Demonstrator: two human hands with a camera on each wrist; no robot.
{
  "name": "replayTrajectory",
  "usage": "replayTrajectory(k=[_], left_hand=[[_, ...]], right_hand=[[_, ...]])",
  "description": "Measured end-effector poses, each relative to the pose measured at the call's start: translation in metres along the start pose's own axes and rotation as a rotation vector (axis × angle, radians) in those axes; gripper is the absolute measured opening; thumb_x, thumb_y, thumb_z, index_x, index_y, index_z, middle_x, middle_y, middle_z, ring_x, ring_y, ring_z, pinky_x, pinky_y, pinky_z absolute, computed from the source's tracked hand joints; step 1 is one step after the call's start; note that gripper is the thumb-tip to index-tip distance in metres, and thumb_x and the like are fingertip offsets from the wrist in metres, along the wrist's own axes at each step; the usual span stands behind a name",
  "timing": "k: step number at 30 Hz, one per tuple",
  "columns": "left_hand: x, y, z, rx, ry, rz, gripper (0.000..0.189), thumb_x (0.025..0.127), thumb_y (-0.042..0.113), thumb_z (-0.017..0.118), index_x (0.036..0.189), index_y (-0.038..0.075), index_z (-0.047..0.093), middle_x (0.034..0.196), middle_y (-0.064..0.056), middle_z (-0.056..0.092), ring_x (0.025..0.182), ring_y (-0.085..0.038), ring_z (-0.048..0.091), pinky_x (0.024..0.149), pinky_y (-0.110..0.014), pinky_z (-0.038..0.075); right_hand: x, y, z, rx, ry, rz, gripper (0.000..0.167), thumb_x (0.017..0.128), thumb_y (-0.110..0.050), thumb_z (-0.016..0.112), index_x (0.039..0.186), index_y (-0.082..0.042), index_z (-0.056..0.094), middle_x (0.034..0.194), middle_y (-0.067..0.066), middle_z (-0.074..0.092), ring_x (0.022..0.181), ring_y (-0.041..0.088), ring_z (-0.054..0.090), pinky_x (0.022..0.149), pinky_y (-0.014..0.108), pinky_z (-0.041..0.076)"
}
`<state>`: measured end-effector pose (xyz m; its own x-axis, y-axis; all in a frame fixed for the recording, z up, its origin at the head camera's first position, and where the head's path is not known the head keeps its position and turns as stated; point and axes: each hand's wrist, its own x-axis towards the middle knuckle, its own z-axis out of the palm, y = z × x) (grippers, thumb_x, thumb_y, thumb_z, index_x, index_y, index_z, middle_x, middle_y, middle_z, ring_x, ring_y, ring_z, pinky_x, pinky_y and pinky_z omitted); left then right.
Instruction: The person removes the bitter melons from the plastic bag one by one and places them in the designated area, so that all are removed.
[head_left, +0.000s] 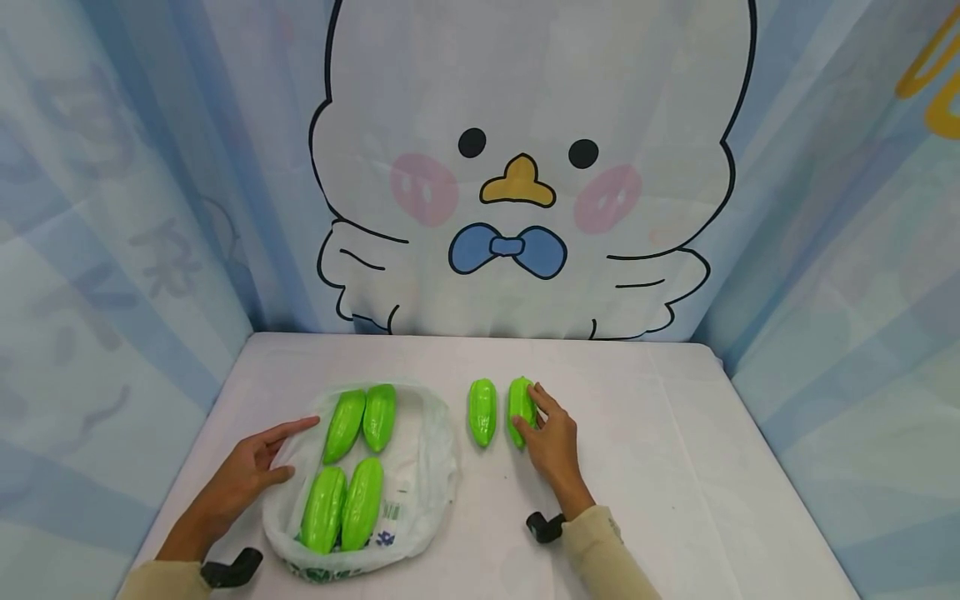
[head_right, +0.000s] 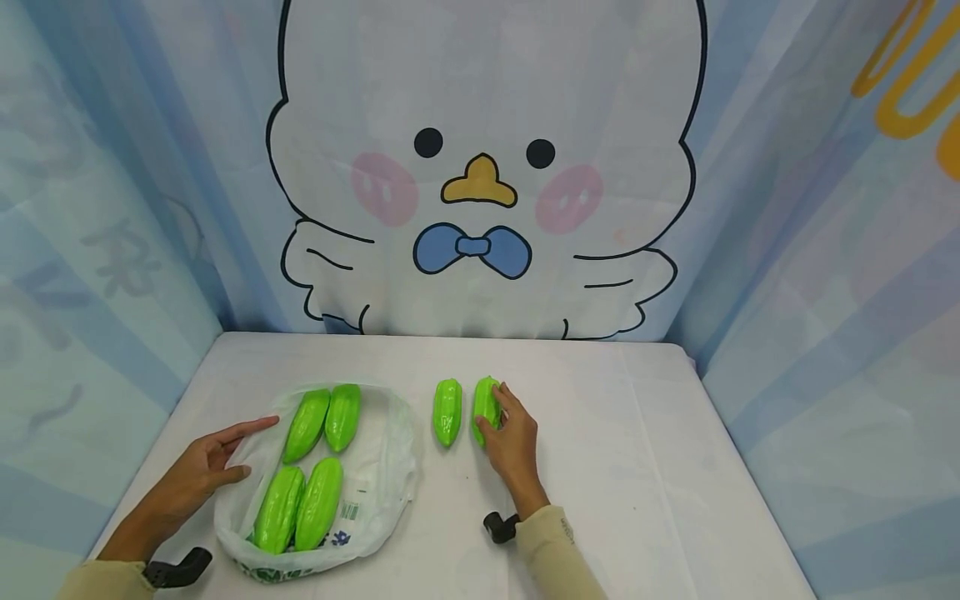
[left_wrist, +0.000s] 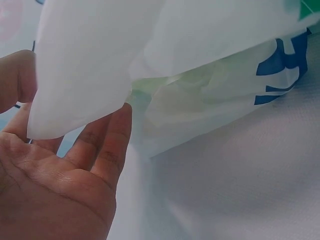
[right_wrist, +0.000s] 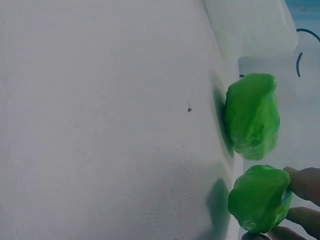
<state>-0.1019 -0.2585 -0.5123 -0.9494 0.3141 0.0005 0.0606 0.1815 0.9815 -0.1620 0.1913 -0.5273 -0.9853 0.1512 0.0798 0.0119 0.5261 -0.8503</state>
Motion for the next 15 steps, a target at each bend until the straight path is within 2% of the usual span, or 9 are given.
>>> replayTrajectory(k=[10, 15], left_hand=[[0.0007, -0.0025, -0.0004, -0.029, -0.032, 0.021, 0.060, 0.105, 0.002, 0.060, 0.160, -0.007, 0.038, 0.150, 0.031, 0.051, 0.136, 0.022, 0.043, 0.102, -0.009, 0.049], [0.0010, -0.0009, 0.0007, -0.023, -0.024, 0.019, 0.061, 0.105, 0.003, 0.062, 0.160, -0.006, 0.039, 0.149, 0.031, 0.052, 0.135, 0.023, 0.043, 0.102, -0.008, 0.048]], right_hand=[[0.0033, 0.0060, 0.0013, -0.017, -0.010, 0.025, 0.066, 0.095, -0.005, 0.078, 0.155, -0.003, 0.052, 0.168, 0.014, 0.042, 0.153, 0.035, 0.046, 0.115, 0.037, 0.048], [0.0031, 0.0041, -0.0002, -0.017, -0.012, 0.020, 0.068, 0.094, -0.007, 0.079, 0.156, -0.004, 0.051, 0.169, 0.014, 0.041, 0.156, 0.033, 0.041, 0.119, 0.039, 0.045]])
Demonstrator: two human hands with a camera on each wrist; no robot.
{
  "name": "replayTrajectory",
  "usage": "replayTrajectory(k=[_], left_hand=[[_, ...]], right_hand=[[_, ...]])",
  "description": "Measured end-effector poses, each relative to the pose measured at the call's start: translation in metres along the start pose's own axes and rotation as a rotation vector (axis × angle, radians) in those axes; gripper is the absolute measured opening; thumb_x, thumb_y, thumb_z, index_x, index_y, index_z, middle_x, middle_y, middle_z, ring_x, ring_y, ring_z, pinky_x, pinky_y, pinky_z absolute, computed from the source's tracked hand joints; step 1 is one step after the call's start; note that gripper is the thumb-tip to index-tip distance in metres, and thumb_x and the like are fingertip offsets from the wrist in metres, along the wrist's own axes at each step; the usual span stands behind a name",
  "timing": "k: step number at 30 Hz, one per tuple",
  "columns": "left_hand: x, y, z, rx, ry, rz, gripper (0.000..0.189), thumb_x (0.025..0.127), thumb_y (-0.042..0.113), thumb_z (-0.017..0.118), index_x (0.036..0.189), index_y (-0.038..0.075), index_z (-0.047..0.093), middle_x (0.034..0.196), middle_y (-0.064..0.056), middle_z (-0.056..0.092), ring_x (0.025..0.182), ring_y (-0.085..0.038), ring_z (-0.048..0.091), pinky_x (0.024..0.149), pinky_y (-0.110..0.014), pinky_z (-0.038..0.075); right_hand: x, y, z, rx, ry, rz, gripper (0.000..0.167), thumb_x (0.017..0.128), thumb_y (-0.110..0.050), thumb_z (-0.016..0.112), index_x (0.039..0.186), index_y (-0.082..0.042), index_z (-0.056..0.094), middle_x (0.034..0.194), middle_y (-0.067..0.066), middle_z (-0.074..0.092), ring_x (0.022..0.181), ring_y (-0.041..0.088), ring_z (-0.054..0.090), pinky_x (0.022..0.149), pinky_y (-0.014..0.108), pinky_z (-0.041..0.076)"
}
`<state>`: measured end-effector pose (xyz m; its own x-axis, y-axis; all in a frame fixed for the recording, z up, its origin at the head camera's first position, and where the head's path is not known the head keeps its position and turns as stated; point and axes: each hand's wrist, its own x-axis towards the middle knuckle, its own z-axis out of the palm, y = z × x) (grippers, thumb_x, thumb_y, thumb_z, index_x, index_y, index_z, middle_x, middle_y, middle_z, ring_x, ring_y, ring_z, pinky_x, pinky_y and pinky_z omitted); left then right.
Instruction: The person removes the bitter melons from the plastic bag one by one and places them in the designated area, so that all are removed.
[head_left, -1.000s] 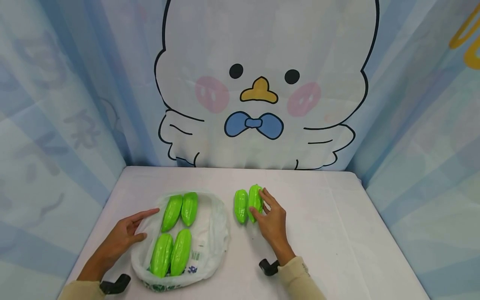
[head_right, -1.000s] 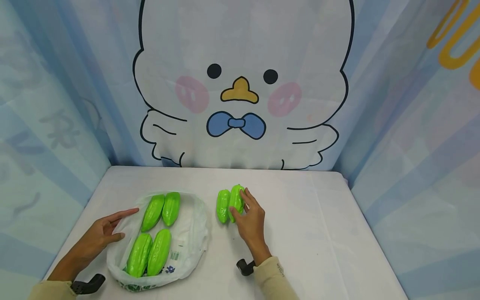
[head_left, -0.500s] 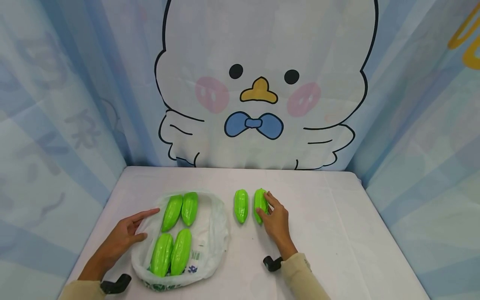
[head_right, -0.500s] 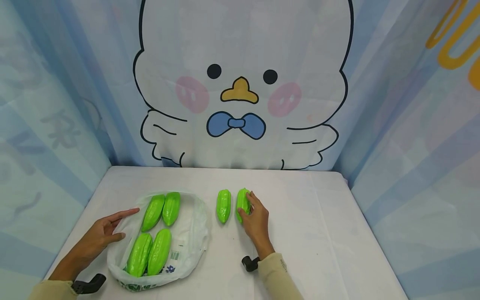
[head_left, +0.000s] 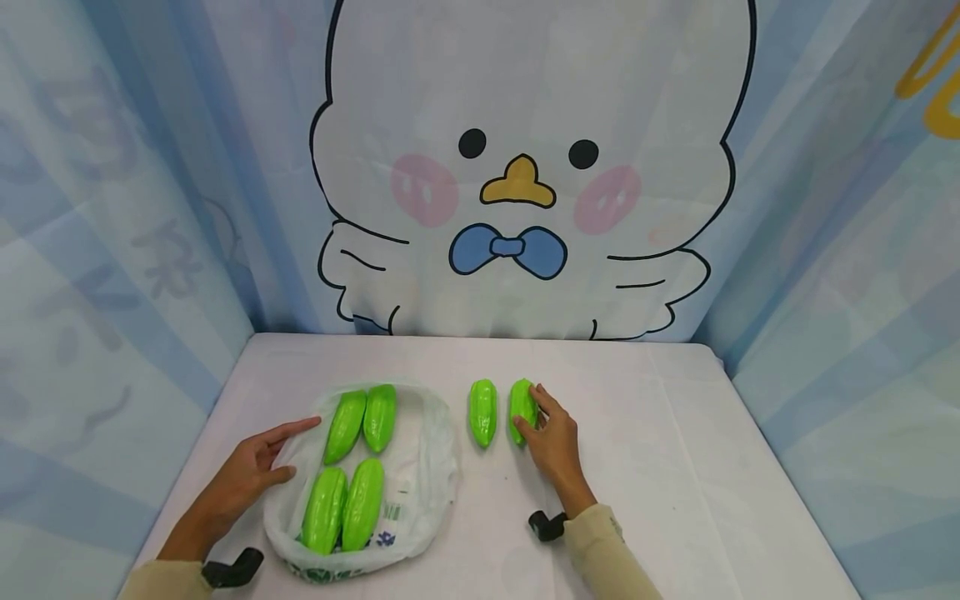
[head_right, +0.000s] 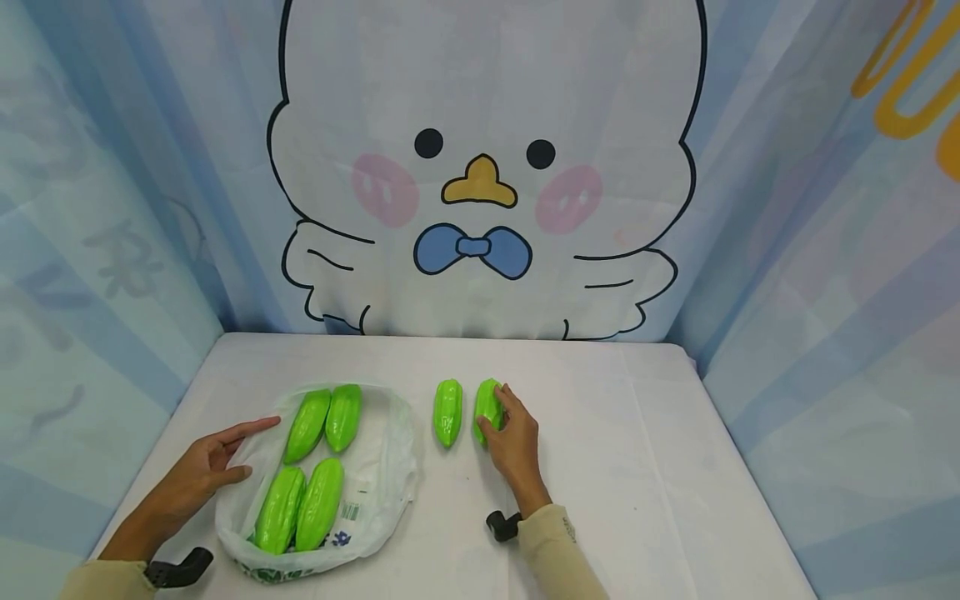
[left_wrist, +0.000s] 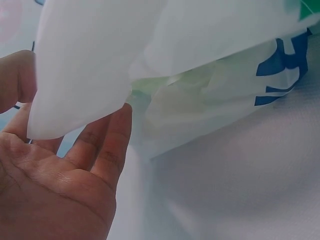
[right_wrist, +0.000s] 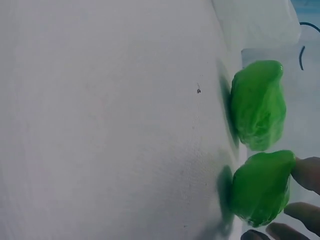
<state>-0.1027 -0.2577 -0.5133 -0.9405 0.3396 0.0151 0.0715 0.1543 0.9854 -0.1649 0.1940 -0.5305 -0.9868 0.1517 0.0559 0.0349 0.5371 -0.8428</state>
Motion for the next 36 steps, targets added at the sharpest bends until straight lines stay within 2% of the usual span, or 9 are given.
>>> replayTrajectory(k=[7, 13, 18, 23, 29, 36], left_hand=[[0.000, 0.003, 0.002, 0.007, 0.005, 0.012, 0.060, 0.104, 0.003, 0.062, 0.159, -0.006, 0.040, 0.149, 0.030, 0.052, 0.135, 0.023, 0.042, 0.101, -0.007, 0.047], [0.001, 0.004, 0.002, 0.020, 0.021, -0.019, 0.061, 0.104, 0.006, 0.064, 0.160, -0.004, 0.041, 0.147, 0.031, 0.052, 0.134, 0.025, 0.041, 0.102, -0.005, 0.045], [0.001, 0.002, 0.002, 0.029, 0.017, -0.006, 0.060, 0.104, 0.005, 0.063, 0.159, -0.005, 0.041, 0.148, 0.031, 0.051, 0.135, 0.025, 0.040, 0.102, -0.004, 0.044], [0.000, 0.001, 0.001, 0.025, 0.018, 0.005, 0.060, 0.104, 0.003, 0.063, 0.159, -0.006, 0.041, 0.148, 0.031, 0.052, 0.135, 0.025, 0.040, 0.102, -0.004, 0.044], [0.000, 0.000, 0.001, 0.022, 0.020, -0.010, 0.061, 0.104, 0.005, 0.063, 0.160, -0.005, 0.041, 0.148, 0.032, 0.052, 0.134, 0.026, 0.040, 0.102, -0.004, 0.044], [0.000, 0.002, 0.002, 0.036, 0.036, -0.039, 0.062, 0.103, 0.008, 0.066, 0.159, -0.004, 0.042, 0.148, 0.031, 0.052, 0.133, 0.027, 0.039, 0.102, -0.003, 0.042]], right_hand=[[-0.003, -0.007, -0.004, -0.001, 0.060, -0.047, 0.070, 0.094, -0.010, 0.081, 0.157, -0.009, 0.052, 0.168, 0.012, 0.043, 0.158, 0.031, 0.040, 0.123, 0.043, 0.042], [-0.013, -0.030, -0.007, 0.063, 0.114, -0.120, 0.074, 0.091, -0.009, 0.084, 0.158, -0.014, 0.052, 0.167, 0.007, 0.045, 0.158, 0.025, 0.041, 0.123, 0.039, 0.041], [-0.023, -0.047, -0.005, 0.108, 0.145, -0.187, 0.077, 0.088, -0.011, 0.087, 0.157, -0.017, 0.053, 0.166, 0.003, 0.046, 0.157, 0.022, 0.042, 0.121, 0.034, 0.041], [-0.036, -0.060, 0.004, 0.167, 0.130, -0.238, 0.076, 0.087, -0.011, 0.088, 0.156, -0.017, 0.055, 0.165, -0.002, 0.048, 0.156, 0.017, 0.042, 0.120, 0.030, 0.041], [-0.057, -0.074, 0.023, 0.209, 0.102, -0.310, 0.079, 0.084, -0.012, 0.091, 0.155, -0.019, 0.056, 0.162, 0.000, 0.052, 0.155, 0.020, 0.045, 0.118, 0.032, 0.043], [-0.080, -0.084, 0.045, 0.239, 0.009, -0.327, 0.079, 0.084, -0.017, 0.091, 0.155, -0.020, 0.057, 0.162, -0.004, 0.051, 0.154, 0.018, 0.046, 0.119, 0.037, 0.045]])
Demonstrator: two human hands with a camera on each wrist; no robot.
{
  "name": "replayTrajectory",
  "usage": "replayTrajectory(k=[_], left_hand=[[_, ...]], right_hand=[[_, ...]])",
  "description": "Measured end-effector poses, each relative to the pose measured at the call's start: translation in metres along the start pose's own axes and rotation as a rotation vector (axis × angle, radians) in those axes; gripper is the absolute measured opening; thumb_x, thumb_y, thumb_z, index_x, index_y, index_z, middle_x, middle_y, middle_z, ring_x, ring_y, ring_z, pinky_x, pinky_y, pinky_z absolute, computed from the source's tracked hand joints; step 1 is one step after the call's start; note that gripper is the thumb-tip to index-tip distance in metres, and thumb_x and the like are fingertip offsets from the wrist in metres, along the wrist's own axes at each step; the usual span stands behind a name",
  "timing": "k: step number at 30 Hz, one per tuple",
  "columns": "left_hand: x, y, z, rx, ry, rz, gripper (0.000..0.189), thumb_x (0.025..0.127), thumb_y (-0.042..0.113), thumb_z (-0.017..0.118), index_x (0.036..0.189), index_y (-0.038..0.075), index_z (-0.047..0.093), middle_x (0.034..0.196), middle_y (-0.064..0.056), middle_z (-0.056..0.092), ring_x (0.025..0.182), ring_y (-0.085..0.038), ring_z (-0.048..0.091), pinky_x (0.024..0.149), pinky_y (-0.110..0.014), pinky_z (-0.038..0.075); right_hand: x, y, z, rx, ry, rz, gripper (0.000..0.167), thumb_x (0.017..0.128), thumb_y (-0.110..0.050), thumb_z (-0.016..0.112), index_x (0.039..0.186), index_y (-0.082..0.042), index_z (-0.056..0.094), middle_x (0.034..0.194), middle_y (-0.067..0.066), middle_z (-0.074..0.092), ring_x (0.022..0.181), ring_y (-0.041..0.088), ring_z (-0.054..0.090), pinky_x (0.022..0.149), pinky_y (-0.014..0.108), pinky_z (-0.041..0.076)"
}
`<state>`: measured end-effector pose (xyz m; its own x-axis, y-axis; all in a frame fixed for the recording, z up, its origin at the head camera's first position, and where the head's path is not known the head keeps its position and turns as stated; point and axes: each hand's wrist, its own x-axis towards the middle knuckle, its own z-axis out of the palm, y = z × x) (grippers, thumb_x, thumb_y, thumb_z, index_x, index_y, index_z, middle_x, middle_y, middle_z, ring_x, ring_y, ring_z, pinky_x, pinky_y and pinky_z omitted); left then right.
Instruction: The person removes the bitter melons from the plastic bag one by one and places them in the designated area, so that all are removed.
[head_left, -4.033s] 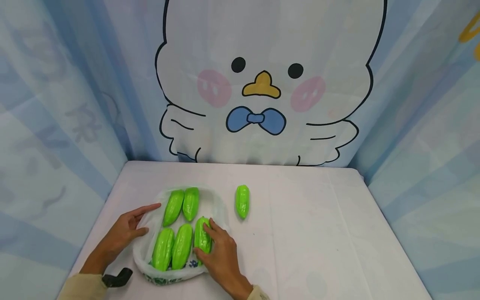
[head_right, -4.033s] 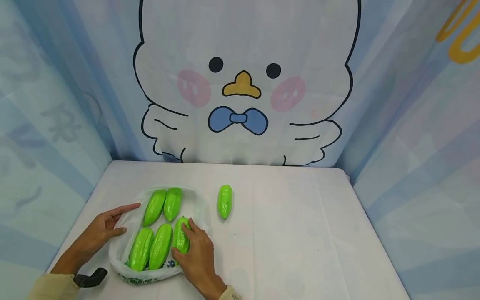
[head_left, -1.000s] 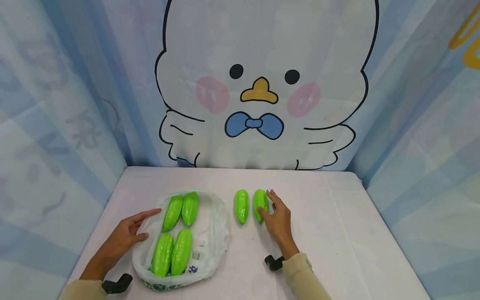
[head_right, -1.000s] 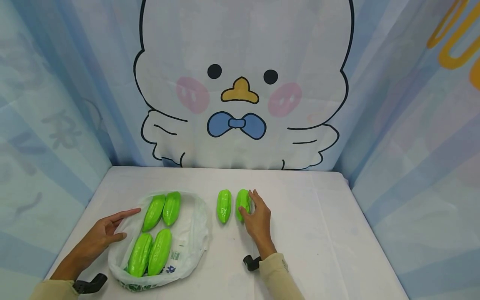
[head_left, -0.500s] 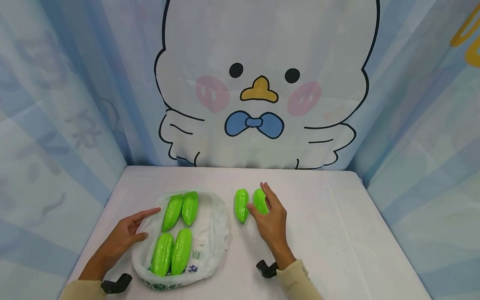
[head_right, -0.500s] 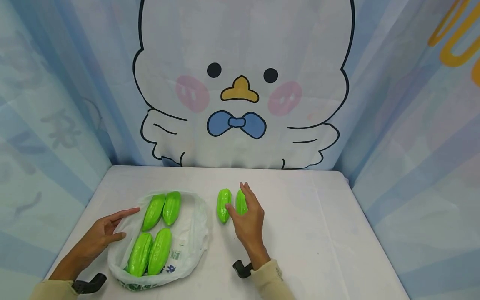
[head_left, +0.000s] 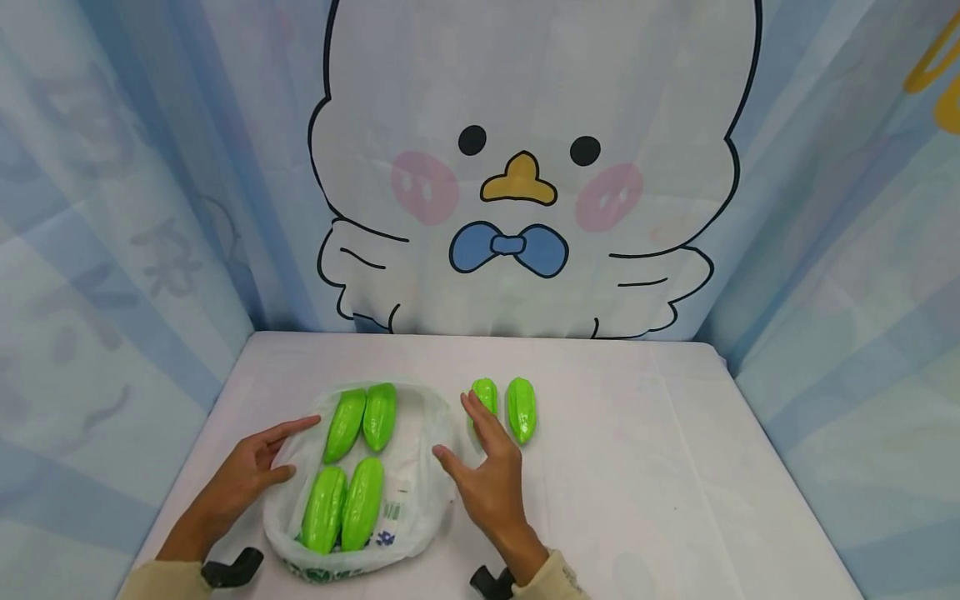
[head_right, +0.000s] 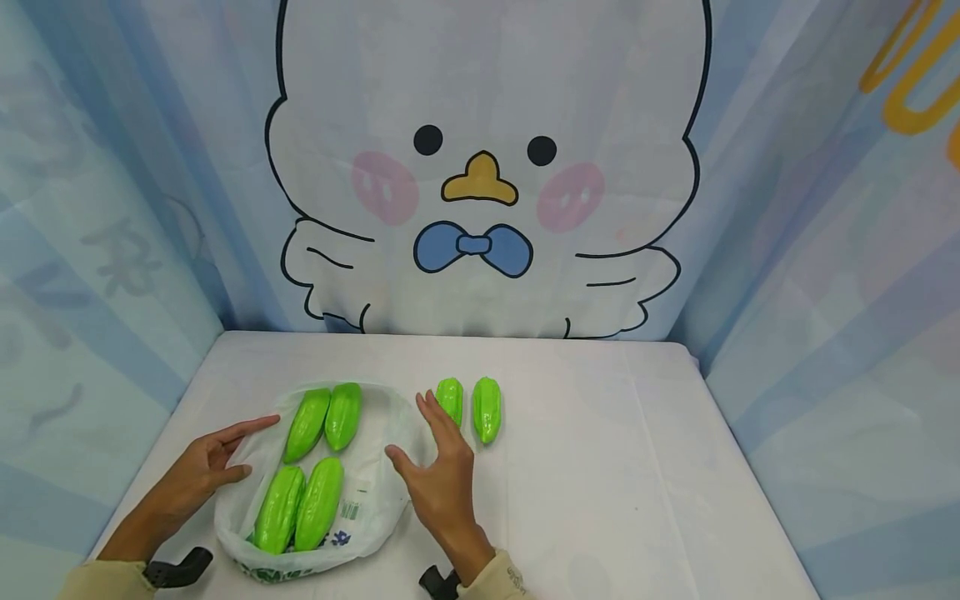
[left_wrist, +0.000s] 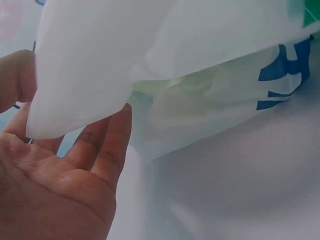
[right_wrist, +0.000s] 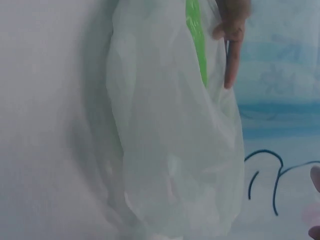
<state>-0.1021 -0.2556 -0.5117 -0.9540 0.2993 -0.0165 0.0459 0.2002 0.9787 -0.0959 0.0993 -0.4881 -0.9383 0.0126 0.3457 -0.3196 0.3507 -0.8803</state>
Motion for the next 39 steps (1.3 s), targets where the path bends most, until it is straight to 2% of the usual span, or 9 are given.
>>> replayTrajectory(k=[5, 10, 17, 23, 31, 39], left_hand=[[-0.001, 0.000, -0.001, -0.007, -0.004, 0.005, 0.062, 0.103, 0.007, 0.066, 0.160, -0.004, 0.041, 0.149, 0.031, 0.051, 0.133, 0.027, 0.039, 0.102, -0.004, 0.044], [-0.001, 0.001, -0.002, -0.035, -0.027, 0.029, 0.060, 0.105, 0.003, 0.061, 0.161, -0.004, 0.040, 0.151, 0.030, 0.049, 0.135, 0.021, 0.045, 0.101, -0.009, 0.049], [-0.001, 0.001, -0.002, -0.047, -0.035, 0.026, 0.061, 0.105, 0.002, 0.061, 0.161, -0.004, 0.038, 0.151, 0.030, 0.049, 0.134, 0.016, 0.051, 0.100, -0.013, 0.052], [-0.002, 0.001, -0.003, -0.050, -0.037, 0.019, 0.060, 0.106, 0.003, 0.060, 0.161, -0.003, 0.039, 0.151, 0.030, 0.049, 0.133, 0.015, 0.052, 0.100, -0.014, 0.053], [-0.001, 0.001, -0.003, -0.054, -0.039, 0.028, 0.059, 0.106, 0.003, 0.060, 0.161, -0.004, 0.039, 0.152, 0.029, 0.050, 0.135, 0.017, 0.049, 0.101, -0.012, 0.051], [-0.001, -0.001, -0.003, -0.069, -0.041, 0.034, 0.060, 0.105, 0.001, 0.060, 0.160, -0.006, 0.038, 0.151, 0.029, 0.051, 0.135, 0.017, 0.048, 0.102, -0.011, 0.050]], right_hand=[[-0.011, -0.005, 0.016, 0.013, -0.060, 0.004, 0.080, 0.084, -0.020, 0.091, 0.156, -0.019, 0.055, 0.163, 0.000, 0.050, 0.154, 0.020, 0.046, 0.118, 0.039, 0.047], [-0.021, -0.012, 0.032, -0.015, -0.120, -0.004, 0.081, 0.085, -0.024, 0.091, 0.157, -0.021, 0.053, 0.164, 0.005, 0.049, 0.152, 0.026, 0.049, 0.116, 0.041, 0.050], [-0.035, -0.018, 0.056, 0.015, -0.229, 0.057, 0.082, 0.087, -0.019, 0.089, 0.159, -0.024, 0.049, 0.166, 0.001, 0.045, 0.151, 0.027, 0.048, 0.116, 0.041, 0.051], [-0.042, -0.017, 0.071, 0.036, -0.336, 0.109, 0.080, 0.091, -0.024, 0.086, 0.160, -0.018, 0.048, 0.166, 0.007, 0.045, 0.152, 0.026, 0.047, 0.116, 0.040, 0.051], [-0.046, -0.017, 0.082, -0.045, -0.415, 0.102, 0.077, 0.091, -0.022, 0.085, 0.158, -0.011, 0.050, 0.163, 0.010, 0.049, 0.151, 0.028, 0.048, 0.123, 0.049, 0.043], [-0.047, -0.014, 0.085, -0.130, -0.470, 0.124, 0.077, 0.092, -0.029, 0.084, 0.158, -0.009, 0.049, 0.164, 0.011, 0.048, 0.150, 0.033, 0.048, 0.122, 0.057, 0.041]])
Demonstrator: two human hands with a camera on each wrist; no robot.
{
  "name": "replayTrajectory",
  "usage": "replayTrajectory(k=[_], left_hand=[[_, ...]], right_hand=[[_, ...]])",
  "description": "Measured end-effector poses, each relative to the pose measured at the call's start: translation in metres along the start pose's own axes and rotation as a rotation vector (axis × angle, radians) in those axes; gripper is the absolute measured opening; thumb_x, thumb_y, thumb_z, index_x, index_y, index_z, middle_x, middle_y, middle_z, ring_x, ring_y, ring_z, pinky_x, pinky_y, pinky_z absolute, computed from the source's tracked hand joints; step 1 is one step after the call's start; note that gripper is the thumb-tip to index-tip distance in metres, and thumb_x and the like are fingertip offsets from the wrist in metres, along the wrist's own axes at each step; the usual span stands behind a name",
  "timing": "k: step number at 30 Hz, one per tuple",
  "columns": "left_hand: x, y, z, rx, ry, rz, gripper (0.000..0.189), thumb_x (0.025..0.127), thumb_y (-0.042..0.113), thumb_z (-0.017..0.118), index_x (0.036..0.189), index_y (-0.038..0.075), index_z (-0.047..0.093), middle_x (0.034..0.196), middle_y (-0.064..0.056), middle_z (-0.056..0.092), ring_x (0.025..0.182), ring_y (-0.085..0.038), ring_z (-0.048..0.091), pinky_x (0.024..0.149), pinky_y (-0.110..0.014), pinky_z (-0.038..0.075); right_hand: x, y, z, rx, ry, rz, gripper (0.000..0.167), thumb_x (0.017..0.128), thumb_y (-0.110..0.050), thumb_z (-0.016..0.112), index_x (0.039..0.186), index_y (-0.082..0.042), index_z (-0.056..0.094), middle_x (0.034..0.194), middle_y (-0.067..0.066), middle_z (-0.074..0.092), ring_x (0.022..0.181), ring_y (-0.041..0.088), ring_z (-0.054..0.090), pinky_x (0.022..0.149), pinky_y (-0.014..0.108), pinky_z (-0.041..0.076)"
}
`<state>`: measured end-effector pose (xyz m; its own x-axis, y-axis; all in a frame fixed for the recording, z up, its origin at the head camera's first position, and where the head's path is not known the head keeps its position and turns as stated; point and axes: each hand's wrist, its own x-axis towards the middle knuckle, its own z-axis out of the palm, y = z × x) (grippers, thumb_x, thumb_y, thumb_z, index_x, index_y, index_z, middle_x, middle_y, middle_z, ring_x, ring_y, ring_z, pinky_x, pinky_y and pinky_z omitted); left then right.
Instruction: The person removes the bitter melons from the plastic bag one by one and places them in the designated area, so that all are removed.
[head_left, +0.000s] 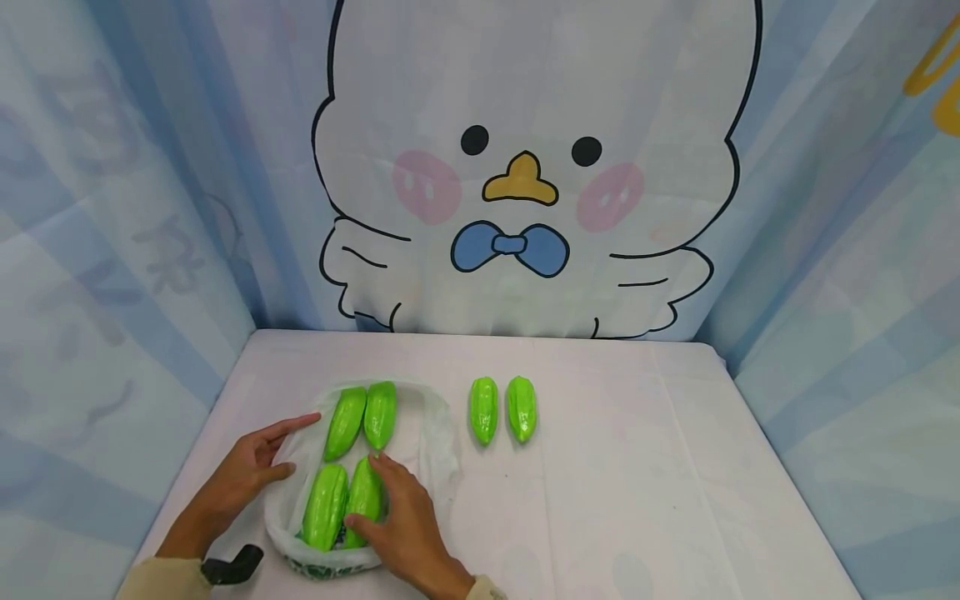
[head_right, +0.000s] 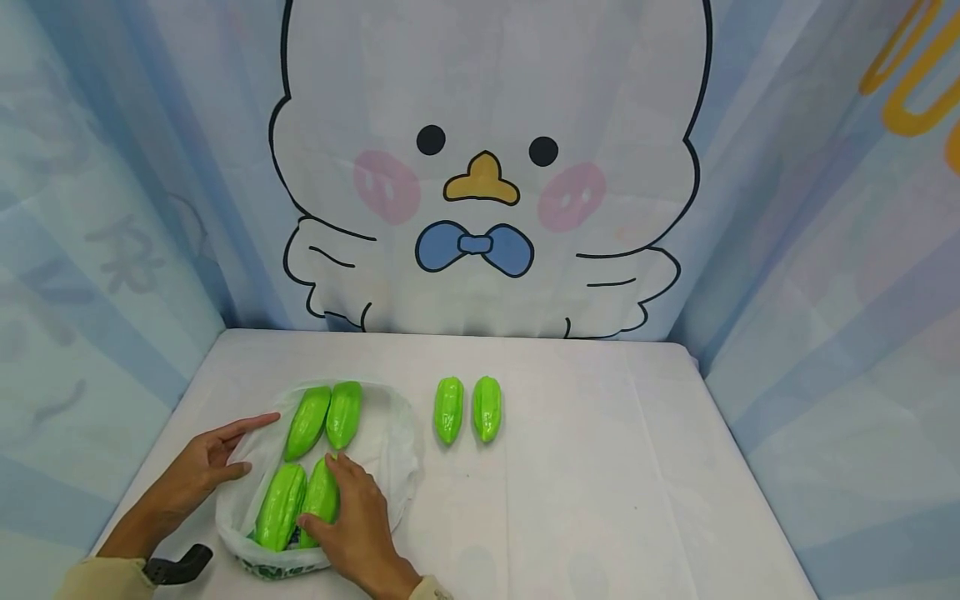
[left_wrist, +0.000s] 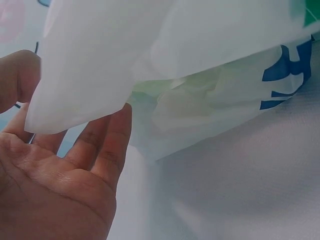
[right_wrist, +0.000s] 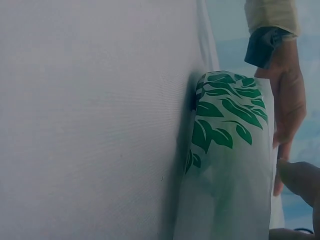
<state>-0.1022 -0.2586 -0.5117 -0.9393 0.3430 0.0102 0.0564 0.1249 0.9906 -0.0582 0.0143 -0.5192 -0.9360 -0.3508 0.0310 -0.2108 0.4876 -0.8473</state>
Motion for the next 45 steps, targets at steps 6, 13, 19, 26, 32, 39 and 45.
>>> replayTrajectory(k=[6, 13, 19, 26, 32, 39, 45], left_hand=[[0.001, -0.001, 0.000, 0.016, 0.003, -0.008, 0.060, 0.105, 0.002, 0.061, 0.160, -0.006, 0.039, 0.150, 0.030, 0.051, 0.134, 0.018, 0.048, 0.101, -0.011, 0.051], [0.001, 0.000, 0.001, 0.034, 0.016, -0.026, 0.062, 0.104, 0.005, 0.063, 0.160, -0.005, 0.040, 0.148, 0.032, 0.050, 0.133, 0.021, 0.046, 0.101, -0.009, 0.049], [0.000, 0.003, 0.001, 0.040, 0.021, -0.017, 0.060, 0.104, 0.005, 0.063, 0.160, -0.005, 0.041, 0.147, 0.033, 0.051, 0.132, 0.021, 0.048, 0.100, -0.010, 0.050], [-0.001, 0.003, 0.001, 0.042, 0.037, -0.060, 0.065, 0.103, 0.010, 0.068, 0.161, -0.003, 0.041, 0.149, 0.030, 0.049, 0.131, 0.025, 0.043, 0.101, -0.006, 0.047], [-0.002, 0.003, -0.001, 0.055, 0.051, -0.080, 0.067, 0.101, 0.013, 0.070, 0.160, -0.002, 0.042, 0.149, 0.029, 0.050, 0.130, 0.030, 0.038, 0.102, -0.002, 0.041], [-0.003, 0.004, 0.000, 0.046, 0.045, -0.041, 0.065, 0.102, 0.008, 0.068, 0.160, -0.005, 0.041, 0.147, 0.032, 0.052, 0.131, 0.030, 0.036, 0.102, 0.001, 0.037], [-0.004, 0.004, 0.001, 0.052, 0.042, -0.044, 0.066, 0.101, 0.010, 0.069, 0.160, -0.004, 0.042, 0.148, 0.031, 0.050, 0.130, 0.031, 0.035, 0.102, 0.001, 0.037]], right_hand=[[0.004, 0.003, 0.000, 0.001, 0.006, 0.030, 0.073, 0.092, -0.029, 0.084, 0.155, -0.009, 0.054, 0.163, 0.015, 0.048, 0.148, 0.037, 0.050, 0.120, 0.057, 0.044], [0.005, 0.004, -0.004, 0.026, 0.015, 0.036, 0.072, 0.092, -0.028, 0.084, 0.155, -0.010, 0.054, 0.163, 0.013, 0.049, 0.147, 0.036, 0.050, 0.121, 0.055, 0.044], [0.004, 0.001, -0.014, 0.130, 0.014, 0.015, 0.071, 0.093, -0.023, 0.082, 0.156, -0.008, 0.053, 0.163, 0.015, 0.047, 0.147, 0.033, 0.051, 0.112, 0.034, 0.053], [0.001, -0.008, -0.027, 0.264, 0.032, 0.024, 0.073, 0.094, -0.023, 0.082, 0.158, -0.009, 0.050, 0.167, 0.015, 0.041, 0.151, 0.033, 0.047, 0.105, 0.031, 0.056], [0.002, -0.013, -0.041, 0.289, 0.087, 0.024, 0.073, 0.093, -0.022, 0.083, 0.158, -0.014, 0.050, 0.168, 0.005, 0.041, 0.150, 0.029, 0.049, 0.106, 0.034, 0.056], [0.004, -0.012, -0.060, 0.271, 0.145, 0.019, 0.073, 0.093, -0.023, 0.083, 0.158, -0.021, 0.051, 0.168, 0.000, 0.041, 0.148, 0.028, 0.052, 0.108, 0.039, 0.056], [0.006, -0.005, -0.075, 0.257, 0.202, 0.005, 0.074, 0.092, -0.026, 0.084, 0.158, -0.022, 0.051, 0.168, 0.001, 0.041, 0.147, 0.029, 0.053, 0.108, 0.040, 0.056]])
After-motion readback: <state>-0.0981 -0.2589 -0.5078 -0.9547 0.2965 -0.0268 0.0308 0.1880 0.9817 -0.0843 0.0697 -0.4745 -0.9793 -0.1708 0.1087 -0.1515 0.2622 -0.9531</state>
